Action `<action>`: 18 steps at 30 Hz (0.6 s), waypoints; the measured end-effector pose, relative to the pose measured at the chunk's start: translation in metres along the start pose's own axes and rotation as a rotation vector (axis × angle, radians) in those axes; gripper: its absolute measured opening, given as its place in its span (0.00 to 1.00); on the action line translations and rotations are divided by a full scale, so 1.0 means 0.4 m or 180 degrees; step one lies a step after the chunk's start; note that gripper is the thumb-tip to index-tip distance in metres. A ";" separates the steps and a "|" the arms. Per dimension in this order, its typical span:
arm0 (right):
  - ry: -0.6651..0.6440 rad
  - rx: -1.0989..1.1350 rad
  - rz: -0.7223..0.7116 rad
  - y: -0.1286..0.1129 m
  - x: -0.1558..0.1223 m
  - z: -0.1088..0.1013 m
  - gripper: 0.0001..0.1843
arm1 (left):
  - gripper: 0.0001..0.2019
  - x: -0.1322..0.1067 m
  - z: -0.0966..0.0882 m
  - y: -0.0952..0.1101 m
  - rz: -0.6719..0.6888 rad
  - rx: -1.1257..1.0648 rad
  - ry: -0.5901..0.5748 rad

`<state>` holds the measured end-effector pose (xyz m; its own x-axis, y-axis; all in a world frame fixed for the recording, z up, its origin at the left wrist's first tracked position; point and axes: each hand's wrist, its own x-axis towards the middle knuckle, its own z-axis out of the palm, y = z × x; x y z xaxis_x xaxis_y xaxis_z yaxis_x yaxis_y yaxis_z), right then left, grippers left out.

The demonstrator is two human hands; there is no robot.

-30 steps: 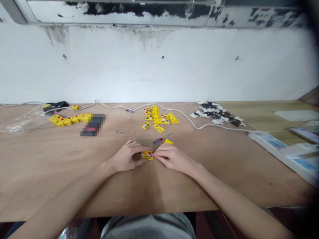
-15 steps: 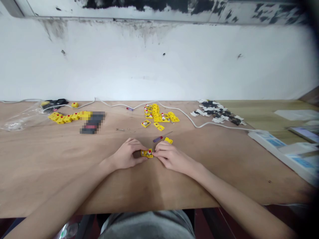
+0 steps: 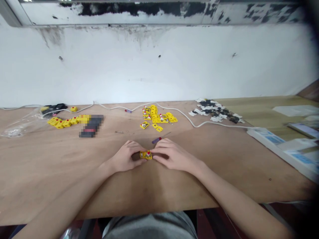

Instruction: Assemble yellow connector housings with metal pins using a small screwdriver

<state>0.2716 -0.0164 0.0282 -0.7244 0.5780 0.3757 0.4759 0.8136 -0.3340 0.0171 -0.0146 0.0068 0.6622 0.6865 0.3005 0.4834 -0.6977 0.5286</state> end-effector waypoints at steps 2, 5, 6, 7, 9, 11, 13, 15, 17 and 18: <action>0.0310 0.0167 0.0245 0.020 -0.002 -0.012 0.13 | 0.21 0.000 -0.004 0.002 0.0025 -0.0002 0.0015; 0.0600 0.0237 0.0466 0.056 -0.005 -0.018 0.15 | 0.31 -0.002 -0.026 -0.013 0.0065 0.0092 0.0157; 0.0634 0.0233 0.0498 0.066 -0.007 -0.016 0.15 | 0.30 -0.003 -0.039 -0.027 0.0040 0.0196 0.0242; 0.0645 0.0214 0.0523 0.075 -0.008 -0.012 0.16 | 0.25 -0.007 -0.054 -0.047 -0.0037 0.0358 0.0353; 0.0617 0.0126 0.0564 0.087 -0.010 -0.003 0.17 | 0.16 -0.019 -0.090 -0.102 -0.0265 0.0782 0.0543; 0.0497 0.0042 0.0588 0.092 -0.012 0.006 0.18 | 0.14 -0.038 -0.126 -0.165 -0.0618 0.1160 0.0737; 0.0346 0.0022 0.0583 0.090 -0.012 0.013 0.18 | 0.14 -0.059 -0.155 -0.223 -0.0955 0.1418 0.0985; 0.0259 0.0064 0.0549 0.084 -0.011 0.016 0.17 | 0.15 -0.076 -0.172 -0.265 -0.1184 0.1555 0.1041; 0.0241 0.0098 0.0511 0.076 -0.010 0.019 0.17 | 0.16 -0.085 -0.177 -0.287 -0.1255 0.1522 0.1014; 0.0244 0.0105 0.0486 0.072 -0.009 0.021 0.17 | 0.16 -0.086 -0.176 -0.293 -0.1240 0.1480 0.0983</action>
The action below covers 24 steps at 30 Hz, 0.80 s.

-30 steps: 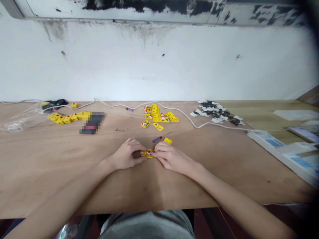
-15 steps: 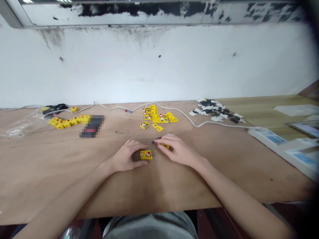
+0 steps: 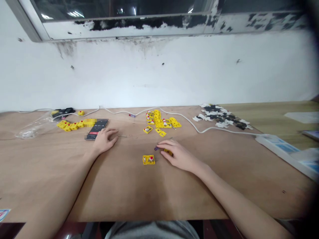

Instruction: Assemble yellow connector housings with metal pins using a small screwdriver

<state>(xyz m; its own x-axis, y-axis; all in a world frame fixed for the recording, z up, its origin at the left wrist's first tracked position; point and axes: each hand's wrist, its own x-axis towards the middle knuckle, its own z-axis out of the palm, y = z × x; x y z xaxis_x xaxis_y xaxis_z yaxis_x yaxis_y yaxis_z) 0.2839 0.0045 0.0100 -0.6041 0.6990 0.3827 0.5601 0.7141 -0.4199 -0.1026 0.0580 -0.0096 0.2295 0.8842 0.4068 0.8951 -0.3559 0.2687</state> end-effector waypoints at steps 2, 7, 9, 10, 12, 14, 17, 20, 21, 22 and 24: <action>-0.0017 0.0005 -0.0037 -0.005 -0.001 0.004 0.18 | 0.14 0.002 0.006 0.001 0.0081 -0.0102 -0.0044; -0.0014 0.0073 -0.0099 -0.002 -0.003 0.013 0.19 | 0.11 0.005 0.006 0.039 0.0153 -0.0537 -0.0040; 0.0095 0.0103 -0.0073 -0.004 0.000 0.014 0.19 | 0.09 0.001 -0.001 0.075 0.0097 -0.0849 -0.0018; 0.0176 0.0119 -0.0030 -0.007 0.003 0.014 0.19 | 0.09 -0.003 -0.004 0.099 0.0055 -0.1015 0.0000; 0.0378 0.0167 0.0061 -0.018 0.011 0.015 0.17 | 0.08 -0.013 -0.006 0.158 0.0055 -0.1261 0.0041; 0.0535 0.0248 0.0080 -0.031 0.020 0.020 0.15 | 0.06 -0.026 -0.002 0.221 0.0261 -0.1471 0.0021; 0.0544 0.0414 -0.0043 -0.043 0.030 0.032 0.13 | 0.05 -0.044 0.014 0.297 0.0556 -0.1745 -0.0101; 0.0409 0.0543 -0.0147 -0.042 0.029 0.043 0.09 | 0.04 -0.057 0.035 0.331 0.0624 -0.1889 -0.0176; 0.0365 0.0578 -0.0161 -0.040 0.026 0.045 0.09 | 0.04 -0.059 0.041 0.334 0.0611 -0.1925 -0.0192; 0.0330 0.0614 -0.0164 -0.039 0.024 0.047 0.08 | 0.04 -0.061 0.047 0.335 0.0598 -0.1953 -0.0215; 0.0308 0.0672 -0.0134 -0.039 0.019 0.046 0.08 | 0.04 -0.063 0.054 0.335 0.0616 -0.1974 -0.0284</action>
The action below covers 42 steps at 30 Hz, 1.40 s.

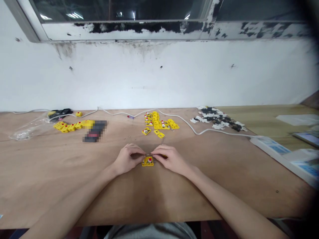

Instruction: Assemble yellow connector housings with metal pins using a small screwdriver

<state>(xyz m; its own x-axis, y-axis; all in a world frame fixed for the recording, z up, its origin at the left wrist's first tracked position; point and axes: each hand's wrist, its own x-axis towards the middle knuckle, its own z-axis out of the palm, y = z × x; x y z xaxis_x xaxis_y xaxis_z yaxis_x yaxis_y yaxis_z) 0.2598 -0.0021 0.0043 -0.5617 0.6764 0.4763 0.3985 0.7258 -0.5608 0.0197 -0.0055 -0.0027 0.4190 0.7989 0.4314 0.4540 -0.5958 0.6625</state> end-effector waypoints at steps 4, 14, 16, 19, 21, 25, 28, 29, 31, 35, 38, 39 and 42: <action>0.0022 0.0017 -0.0032 -0.006 -0.005 -0.005 0.08 | 0.03 -0.002 0.005 0.000 0.0059 0.0066 -0.0087; -0.0025 0.0034 -0.0103 -0.005 -0.011 -0.014 0.09 | 0.04 -0.001 0.015 0.009 0.0087 0.0230 -0.0104; -0.0074 0.0050 -0.0049 -0.002 -0.014 -0.014 0.09 | 0.05 -0.002 0.016 0.011 0.0077 0.0228 -0.0134; -0.0115 0.0118 0.0122 0.003 -0.020 -0.011 0.09 | 0.05 -0.001 0.017 0.015 0.0069 0.0211 -0.0187; -0.0132 0.0181 0.0225 0.005 -0.023 -0.010 0.09 | 0.05 0.000 0.016 0.017 0.0077 0.0206 -0.0224; -0.0170 0.0174 0.0215 0.004 -0.022 -0.010 0.09 | 0.05 0.001 0.017 0.015 0.0115 0.0193 -0.0244; -0.0197 0.0148 0.0188 0.003 -0.018 -0.012 0.09 | 0.05 0.001 0.018 0.011 0.0123 0.0192 -0.0213; -0.0205 0.0148 0.0186 0.002 -0.018 -0.012 0.09 | 0.05 0.002 0.019 0.010 0.0114 0.0193 -0.0199; -0.0207 0.0165 0.0189 0.002 -0.018 -0.013 0.09 | 0.04 0.002 0.021 0.009 0.0094 0.0194 -0.0172; -0.0198 0.0192 0.0202 0.005 -0.021 -0.011 0.09 | 0.04 0.004 0.022 0.012 0.0046 0.0195 -0.0151; -0.0187 0.0188 0.0167 0.008 -0.023 -0.009 0.10 | 0.05 0.006 0.017 0.017 -0.0006 0.0143 -0.0181; -0.0189 0.0190 0.0150 0.009 -0.023 -0.009 0.10 | 0.05 0.006 0.016 0.019 -0.0030 0.0106 -0.0200; -0.0219 0.0205 0.0122 0.011 -0.021 -0.007 0.11 | 0.05 0.006 0.013 0.019 -0.0086 0.0006 -0.0240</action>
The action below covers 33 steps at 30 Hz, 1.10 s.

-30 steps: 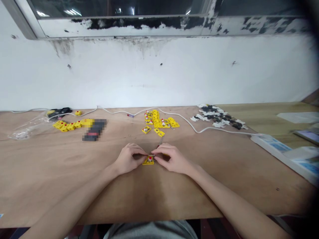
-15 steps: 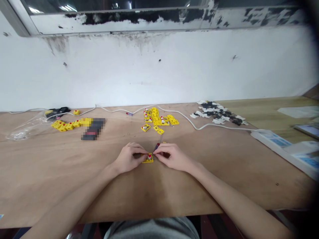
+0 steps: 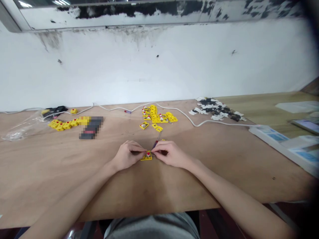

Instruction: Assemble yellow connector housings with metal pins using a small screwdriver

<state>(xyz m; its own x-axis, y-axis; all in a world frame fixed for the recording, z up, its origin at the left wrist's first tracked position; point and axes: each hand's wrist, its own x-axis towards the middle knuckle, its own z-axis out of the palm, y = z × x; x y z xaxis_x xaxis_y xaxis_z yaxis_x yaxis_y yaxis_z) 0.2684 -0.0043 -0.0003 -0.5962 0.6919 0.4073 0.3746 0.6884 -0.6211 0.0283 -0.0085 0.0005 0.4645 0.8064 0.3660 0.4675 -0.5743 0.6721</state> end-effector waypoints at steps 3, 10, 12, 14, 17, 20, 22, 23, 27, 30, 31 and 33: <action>0.0007 -0.0006 0.0002 0.002 0.002 0.000 0.11 | 0.04 -0.001 0.002 -0.004 0.0007 0.0005 0.0021; 0.0076 -0.0025 -0.0057 0.008 0.003 0.000 0.10 | 0.06 0.002 0.000 -0.002 -0.0079 -0.0118 -0.0023; 0.0092 -0.0030 -0.0070 0.007 0.004 0.000 0.10 | 0.06 0.005 -0.005 0.001 -0.0065 -0.0266 -0.0052; 0.0097 -0.0045 -0.0091 0.004 0.005 0.000 0.11 | 0.06 0.007 -0.009 0.002 -0.0031 -0.0391 -0.0081; 0.0098 -0.0080 -0.0122 -0.001 0.008 -0.001 0.11 | 0.07 0.008 -0.011 0.001 0.0010 -0.0412 -0.0057; 0.0097 -0.0109 -0.0111 -0.002 0.008 -0.003 0.11 | 0.08 0.009 -0.010 -0.001 0.0014 -0.0389 -0.0016; 0.0108 -0.0117 -0.0110 0.001 0.006 -0.003 0.11 | 0.07 0.010 -0.010 -0.001 -0.0006 -0.0445 -0.0029; 0.0114 -0.0118 -0.0110 0.002 0.005 -0.003 0.11 | 0.07 0.011 -0.011 0.000 -0.0013 -0.0478 -0.0046; 0.0080 -0.0121 -0.0095 0.010 0.001 0.000 0.11 | 0.06 0.012 -0.016 0.003 0.0005 -0.0474 -0.0102; 0.0042 -0.0147 -0.0100 0.012 -0.001 0.001 0.11 | 0.07 0.012 -0.018 0.004 -0.0043 -0.0443 -0.0108; 0.0033 -0.0161 -0.0103 0.012 -0.001 0.001 0.11 | 0.07 0.012 -0.018 0.004 -0.0071 -0.0441 -0.0099; 0.0018 -0.0181 -0.0100 0.011 -0.001 0.000 0.11 | 0.07 0.010 -0.017 0.003 -0.0084 -0.0425 -0.0071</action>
<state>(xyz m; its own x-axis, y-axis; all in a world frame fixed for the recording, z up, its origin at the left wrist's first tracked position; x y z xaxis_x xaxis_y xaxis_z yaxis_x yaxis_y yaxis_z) 0.2702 -0.0014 -0.0034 -0.6044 0.6708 0.4297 0.3955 0.7209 -0.5691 0.0257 -0.0048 0.0072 0.4708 0.8168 0.3335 0.3762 -0.5278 0.7615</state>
